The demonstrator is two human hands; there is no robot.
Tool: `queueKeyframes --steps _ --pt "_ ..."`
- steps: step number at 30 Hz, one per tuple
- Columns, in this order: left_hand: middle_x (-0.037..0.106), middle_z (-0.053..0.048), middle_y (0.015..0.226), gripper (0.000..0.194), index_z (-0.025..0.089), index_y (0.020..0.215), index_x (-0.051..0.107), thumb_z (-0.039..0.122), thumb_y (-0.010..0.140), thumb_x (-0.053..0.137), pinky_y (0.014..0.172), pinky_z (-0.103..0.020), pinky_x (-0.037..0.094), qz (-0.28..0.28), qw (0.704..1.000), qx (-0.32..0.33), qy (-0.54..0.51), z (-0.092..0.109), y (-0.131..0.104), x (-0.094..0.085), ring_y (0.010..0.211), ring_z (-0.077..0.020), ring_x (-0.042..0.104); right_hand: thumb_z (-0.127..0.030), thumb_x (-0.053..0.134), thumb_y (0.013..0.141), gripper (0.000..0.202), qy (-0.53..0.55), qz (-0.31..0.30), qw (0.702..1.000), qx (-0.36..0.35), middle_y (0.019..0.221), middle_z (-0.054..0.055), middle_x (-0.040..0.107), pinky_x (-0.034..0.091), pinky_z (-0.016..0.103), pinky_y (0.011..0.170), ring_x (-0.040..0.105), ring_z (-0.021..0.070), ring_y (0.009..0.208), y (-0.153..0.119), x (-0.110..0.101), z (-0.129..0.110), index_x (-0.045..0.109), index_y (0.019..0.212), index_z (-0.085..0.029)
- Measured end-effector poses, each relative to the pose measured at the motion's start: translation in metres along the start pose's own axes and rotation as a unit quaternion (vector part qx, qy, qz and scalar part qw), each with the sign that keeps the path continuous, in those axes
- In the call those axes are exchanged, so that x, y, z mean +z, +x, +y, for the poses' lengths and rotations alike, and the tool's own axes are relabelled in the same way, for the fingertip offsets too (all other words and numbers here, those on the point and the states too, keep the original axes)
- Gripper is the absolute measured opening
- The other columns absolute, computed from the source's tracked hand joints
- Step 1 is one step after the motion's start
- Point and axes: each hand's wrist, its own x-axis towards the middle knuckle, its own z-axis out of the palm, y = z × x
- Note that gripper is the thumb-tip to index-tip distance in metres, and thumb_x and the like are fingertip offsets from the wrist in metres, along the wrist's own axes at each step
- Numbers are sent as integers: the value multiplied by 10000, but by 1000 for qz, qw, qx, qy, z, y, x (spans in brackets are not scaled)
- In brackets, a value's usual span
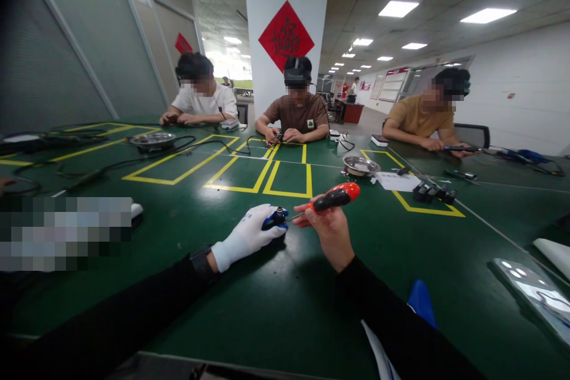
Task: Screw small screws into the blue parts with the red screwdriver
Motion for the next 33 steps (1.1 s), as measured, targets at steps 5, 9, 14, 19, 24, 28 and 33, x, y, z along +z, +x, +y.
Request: queueKeyframes --steps 5,9,14,19,24,28,33 --pt "650 -61 987 336 212 1074 619 430 821 586 910 -373 436 -4 1000 -5 -5 1 0 -1 978 -246 573 -243 603 860 190 6 -9 1000 -2 881 24 710 559 337 678 693 168 703 -1 0 -2 484 1007 -226" --pt "654 -65 995 329 207 1064 625 422 818 591 918 -379 433 -6 1000 -3 -5 2 0 -2 989 -250 572 -271 486 916 265 30 -14 999 -2 1092 76 670 548 393 755 687 184 813 -5 3 -4 453 1177 -239" --pt "654 -58 955 307 207 1037 631 417 817 593 882 -364 447 -3 1000 2 -5 2 0 -2 944 -237 581 -298 545 891 211 -54 7 998 -24 1073 79 672 554 348 672 680 157 702 -4 8 -7 502 1080 -216" --pt "649 -59 959 321 210 1043 630 431 813 593 878 -361 450 -4 1000 -3 -2 0 0 -1 941 -237 583 -266 626 840 204 -33 18 999 -32 901 5 685 549 305 551 651 136 557 -2 8 -7 450 938 -238" --pt "655 -62 993 333 212 1066 629 427 815 593 905 -374 441 -5 1000 -4 -7 0 0 0 970 -242 580 -275 544 886 324 31 24 999 -3 967 7 664 559 360 699 677 148 667 -4 7 -4 407 1179 -274" --pt "658 -63 989 333 207 1069 628 419 814 594 913 -379 438 -3 1000 2 -9 0 0 -1 972 -244 583 -283 528 890 356 24 17 1000 8 1086 46 647 554 374 751 683 156 736 -4 8 -6 414 1226 -264" --pt "661 -59 965 297 204 1019 637 416 818 585 897 -376 445 -7 1000 -1 -5 2 0 -3 948 -242 589 -304 635 826 323 -15 17 1000 -3 968 17 673 562 304 579 644 118 559 -3 9 -7 456 1088 -245"
